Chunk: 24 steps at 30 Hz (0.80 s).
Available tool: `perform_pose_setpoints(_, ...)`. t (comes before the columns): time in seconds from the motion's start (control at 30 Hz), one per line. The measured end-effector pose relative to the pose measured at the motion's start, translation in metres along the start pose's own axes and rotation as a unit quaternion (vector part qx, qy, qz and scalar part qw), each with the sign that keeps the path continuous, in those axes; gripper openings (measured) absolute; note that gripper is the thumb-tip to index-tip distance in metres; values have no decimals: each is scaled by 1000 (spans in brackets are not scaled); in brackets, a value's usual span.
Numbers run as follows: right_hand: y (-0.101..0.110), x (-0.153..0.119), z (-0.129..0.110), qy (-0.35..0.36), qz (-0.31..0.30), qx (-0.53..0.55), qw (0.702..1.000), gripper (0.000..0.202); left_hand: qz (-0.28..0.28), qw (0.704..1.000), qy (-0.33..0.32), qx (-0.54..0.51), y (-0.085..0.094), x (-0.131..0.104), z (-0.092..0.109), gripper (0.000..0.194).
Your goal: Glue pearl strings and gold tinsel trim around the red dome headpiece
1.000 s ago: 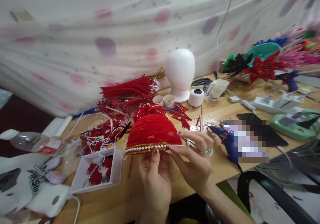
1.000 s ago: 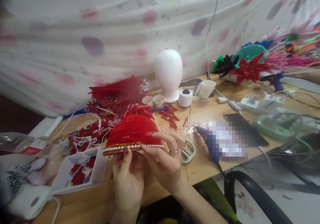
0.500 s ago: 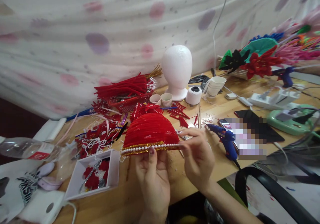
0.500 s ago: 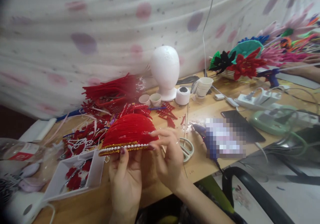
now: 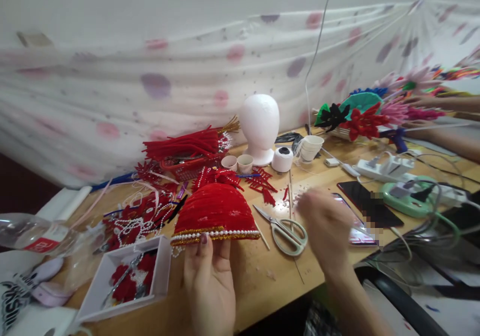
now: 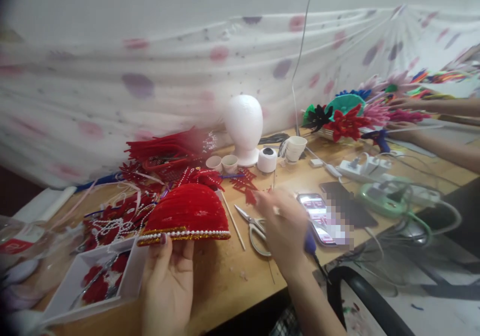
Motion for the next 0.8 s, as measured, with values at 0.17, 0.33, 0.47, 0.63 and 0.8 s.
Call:
perform_pose_setpoints(0.17,-29,-10,-13,53,-148,132,979,18,17,1000,1,8,6,-1,1,38)
perform_pose_setpoints(0.33,-54,-34,-19,35,-335,204,919,2,20,1000,14,16,6,-1,1,42)
perform_pose_setpoints(0.47,-69,-33,-14,31,-366,197,909,1,24,999,28,23,6,-2,0,49)
perform_pose_setpoints(0.63,-73,-27,-12,20,-387,211,897,12,-11,1000,18,15,3,-2,-1,40)
perform_pose_setpoints(0.8,-71,-22,-2,-40,-342,292,892,23,-21,1000,6,20,5,2,0,33)
Point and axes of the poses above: each hand's wrist, its own x-axis towards the middle knuckle, its own y-axis out of the back of the hand, z = x × y, the point moved 8 cm from there along x, towards the middle knuckle, and after that the axes turned 14 degrees about -y, right-handed, at the moved point
